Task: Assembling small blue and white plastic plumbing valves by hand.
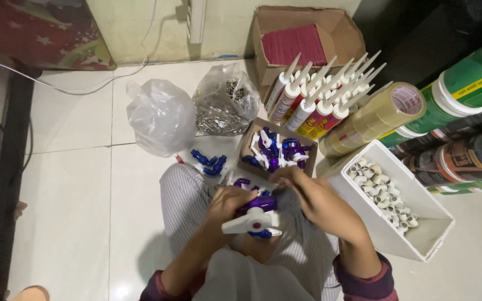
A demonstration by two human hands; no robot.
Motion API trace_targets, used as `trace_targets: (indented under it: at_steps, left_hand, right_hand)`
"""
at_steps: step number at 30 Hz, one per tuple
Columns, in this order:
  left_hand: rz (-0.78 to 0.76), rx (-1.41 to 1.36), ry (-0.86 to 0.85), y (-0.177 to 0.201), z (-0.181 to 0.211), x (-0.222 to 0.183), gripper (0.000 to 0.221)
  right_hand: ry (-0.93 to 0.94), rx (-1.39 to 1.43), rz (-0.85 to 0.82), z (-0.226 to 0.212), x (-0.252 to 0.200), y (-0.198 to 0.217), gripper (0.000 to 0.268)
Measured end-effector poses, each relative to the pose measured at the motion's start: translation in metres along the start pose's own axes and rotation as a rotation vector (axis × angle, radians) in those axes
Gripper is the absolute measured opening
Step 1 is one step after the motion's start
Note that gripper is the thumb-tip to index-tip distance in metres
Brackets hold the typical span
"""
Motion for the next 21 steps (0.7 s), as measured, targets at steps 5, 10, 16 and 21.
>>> trace_targets:
  at_steps: [5, 10, 16, 21]
  left_hand:
    - [0.107, -0.128, 0.254, 0.016, -0.002, 0.023, 0.040]
    - [0.147, -0.412, 0.393, 0.023, 0.011, 0.037, 0.033]
    - [0.104, -0.348, 0.726, -0.007, -0.013, 0.023, 0.041]
    - [0.059, -0.326, 0.717, -0.033, -0.042, 0.012, 0.047]
  right_hand:
    - [0.154, 0.908, 0.191, 0.043, -0.024, -0.038, 0.031]
    - [-0.147, 0.742, 0.588, 0.104, -0.032, -0.095, 0.029]
    - [-0.662, 0.203, 0.357, 0.224, -0.055, -0.227, 0.014]
    - [-0.800, 0.123, 0.028, 0.288, -0.076, -0.286, 0.018]
Point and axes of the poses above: each hand's wrist, its own x-axis towards the middle knuckle, its own y-axis out of the back of the hand, z = x × y, the point moved 3 cm from there along x, towards the middle knuckle, and after that the axes turned 1 degree about -y, right-handed, at the moved point
